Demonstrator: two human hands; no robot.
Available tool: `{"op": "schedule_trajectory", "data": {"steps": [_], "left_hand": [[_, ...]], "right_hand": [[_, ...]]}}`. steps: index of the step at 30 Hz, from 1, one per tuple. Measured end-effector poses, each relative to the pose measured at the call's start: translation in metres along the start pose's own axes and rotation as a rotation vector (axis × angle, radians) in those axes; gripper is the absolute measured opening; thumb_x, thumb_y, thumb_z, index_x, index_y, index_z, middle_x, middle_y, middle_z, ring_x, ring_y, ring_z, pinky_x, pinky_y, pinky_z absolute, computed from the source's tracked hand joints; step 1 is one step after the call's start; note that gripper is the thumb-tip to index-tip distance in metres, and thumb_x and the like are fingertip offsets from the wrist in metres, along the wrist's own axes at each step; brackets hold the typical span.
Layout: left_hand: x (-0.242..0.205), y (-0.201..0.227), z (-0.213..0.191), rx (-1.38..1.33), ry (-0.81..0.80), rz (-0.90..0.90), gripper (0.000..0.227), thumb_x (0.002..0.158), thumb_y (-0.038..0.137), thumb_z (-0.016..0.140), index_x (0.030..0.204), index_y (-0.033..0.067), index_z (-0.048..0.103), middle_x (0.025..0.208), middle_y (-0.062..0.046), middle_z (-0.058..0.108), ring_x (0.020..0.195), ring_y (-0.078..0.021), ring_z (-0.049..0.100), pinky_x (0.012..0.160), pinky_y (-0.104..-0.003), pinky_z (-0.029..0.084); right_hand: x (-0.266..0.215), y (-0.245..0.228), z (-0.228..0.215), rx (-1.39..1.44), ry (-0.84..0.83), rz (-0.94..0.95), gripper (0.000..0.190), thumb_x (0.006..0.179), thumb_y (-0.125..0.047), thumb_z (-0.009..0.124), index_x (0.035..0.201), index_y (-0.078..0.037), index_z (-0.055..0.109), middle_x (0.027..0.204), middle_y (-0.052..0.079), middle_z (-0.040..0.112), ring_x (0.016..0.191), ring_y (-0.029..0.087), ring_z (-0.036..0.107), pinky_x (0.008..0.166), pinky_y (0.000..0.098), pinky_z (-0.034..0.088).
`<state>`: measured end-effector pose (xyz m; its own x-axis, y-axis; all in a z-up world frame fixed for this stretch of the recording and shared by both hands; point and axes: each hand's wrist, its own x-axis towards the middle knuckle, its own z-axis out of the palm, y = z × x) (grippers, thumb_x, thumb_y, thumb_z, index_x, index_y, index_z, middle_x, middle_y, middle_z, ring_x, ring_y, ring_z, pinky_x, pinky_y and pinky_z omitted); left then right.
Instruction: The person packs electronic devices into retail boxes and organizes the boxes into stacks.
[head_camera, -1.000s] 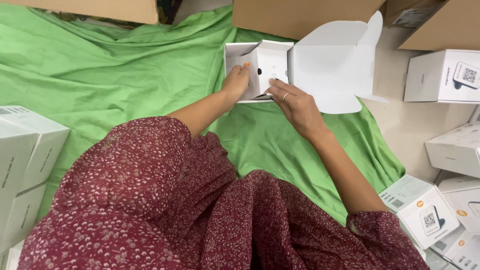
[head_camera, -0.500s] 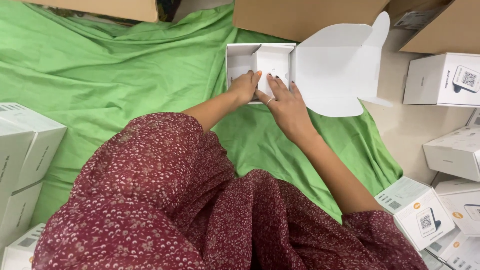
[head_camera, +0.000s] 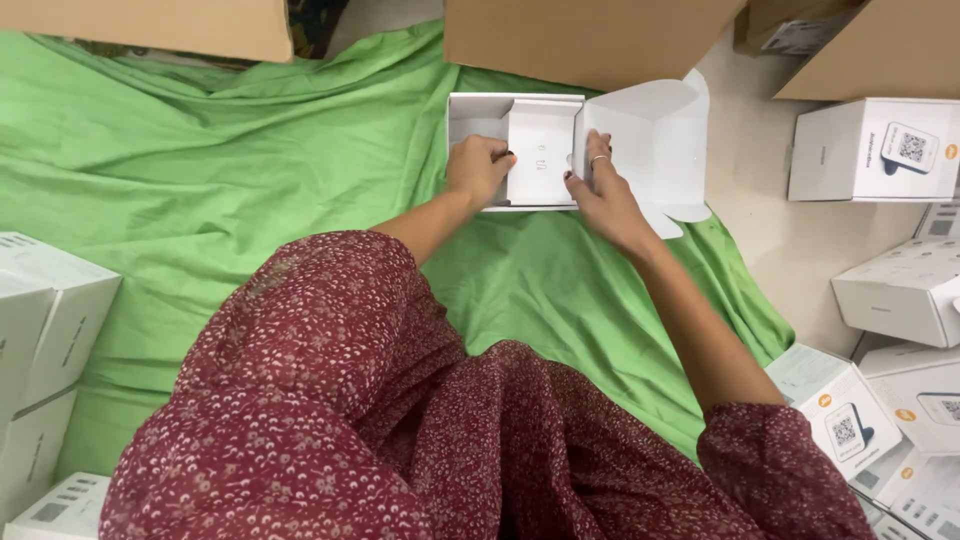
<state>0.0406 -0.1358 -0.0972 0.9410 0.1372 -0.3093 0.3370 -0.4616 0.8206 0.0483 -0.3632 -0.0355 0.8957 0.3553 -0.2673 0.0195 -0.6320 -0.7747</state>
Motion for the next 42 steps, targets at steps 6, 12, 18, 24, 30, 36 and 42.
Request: {"op": "schedule_trajectory", "data": {"steps": [6, 12, 18, 24, 30, 36, 42], "left_hand": [[0.015, -0.037, 0.046, 0.347, -0.316, 0.206, 0.103, 0.086, 0.019, 0.081, 0.146, -0.0288, 0.013, 0.124, -0.044, 0.054, 0.112, -0.0472, 0.063, 0.095, -0.043, 0.052], [0.002, 0.019, -0.01, 0.568, -0.489, 0.101, 0.107, 0.089, 0.041, 0.078, 0.151, -0.0174, 0.012, 0.14, -0.034, 0.053, 0.122, -0.0424, 0.061, 0.1, -0.046, 0.05], [-0.008, 0.017, -0.03, 0.544, -0.363, 0.163, 0.072, 0.095, 0.039, 0.069, 0.139, -0.0106, 0.041, 0.113, -0.029, 0.069, 0.106, -0.0438, 0.068, 0.09, -0.05, 0.055], [-0.051, 0.06, -0.045, 0.377, -0.045, 0.037, 0.031, 0.101, 0.029, 0.061, 0.112, 0.0004, 0.061, 0.107, -0.025, 0.071, 0.102, -0.0436, 0.069, 0.088, -0.052, 0.054], [-0.056, 0.062, -0.051, 0.356, -0.062, 0.116, 0.036, 0.1, 0.031, 0.061, 0.122, 0.0024, 0.059, 0.119, -0.023, 0.068, 0.11, -0.0425, 0.065, 0.091, -0.053, 0.051], [-0.028, 0.023, -0.051, 0.328, -0.134, 0.342, 0.053, 0.097, 0.029, 0.064, 0.143, 0.0078, 0.051, 0.137, -0.019, 0.061, 0.123, -0.0393, 0.058, 0.101, -0.049, 0.046], [-0.016, 0.1, -0.082, 0.276, 0.023, 0.325, 0.042, 0.103, 0.029, 0.06, 0.137, 0.0067, 0.053, 0.134, -0.016, 0.061, 0.125, -0.0364, 0.059, 0.102, -0.048, 0.048]], "right_hand": [[-0.007, -0.017, 0.002, -0.139, -0.112, -0.023, 0.106, 0.09, -0.026, 0.069, 0.162, 0.004, -0.002, 0.165, 0.038, -0.002, 0.156, 0.044, 0.006, 0.124, 0.0401, 0.021], [-0.015, -0.011, 0.008, -0.181, -0.097, -0.06, 0.116, 0.087, -0.026, 0.078, 0.162, 0.003, -0.005, 0.167, 0.038, -0.005, 0.158, 0.044, 0.002, 0.126, 0.0434, 0.017], [-0.023, -0.023, -0.009, -0.081, -0.09, -0.079, 0.106, 0.083, -0.027, 0.08, 0.161, 0.002, 0.015, 0.168, 0.032, 0.008, 0.159, 0.039, 0.014, 0.125, 0.0435, 0.022], [-0.022, -0.013, -0.003, 0.309, 0.18, -0.038, 0.058, 0.095, -0.017, 0.069, 0.148, -0.002, 0.048, 0.156, 0.02, 0.051, 0.151, 0.031, 0.042, 0.122, 0.0483, 0.028], [-0.027, -0.043, 0.0, 0.242, 0.262, -0.123, 0.051, 0.099, -0.018, 0.067, 0.145, -0.004, 0.053, 0.15, 0.014, 0.058, 0.145, 0.028, 0.051, 0.118, 0.0466, 0.039], [-0.027, -0.049, 0.002, 0.151, 0.114, -0.163, 0.05, 0.099, -0.017, 0.07, 0.145, -0.004, 0.057, 0.148, 0.015, 0.059, 0.144, 0.029, 0.051, 0.119, 0.0459, 0.038], [-0.029, -0.088, -0.035, 0.265, 0.138, -0.199, 0.05, 0.1, -0.016, 0.067, 0.146, -0.004, 0.052, 0.15, 0.014, 0.057, 0.146, 0.025, 0.049, 0.117, 0.041, 0.04]]}}
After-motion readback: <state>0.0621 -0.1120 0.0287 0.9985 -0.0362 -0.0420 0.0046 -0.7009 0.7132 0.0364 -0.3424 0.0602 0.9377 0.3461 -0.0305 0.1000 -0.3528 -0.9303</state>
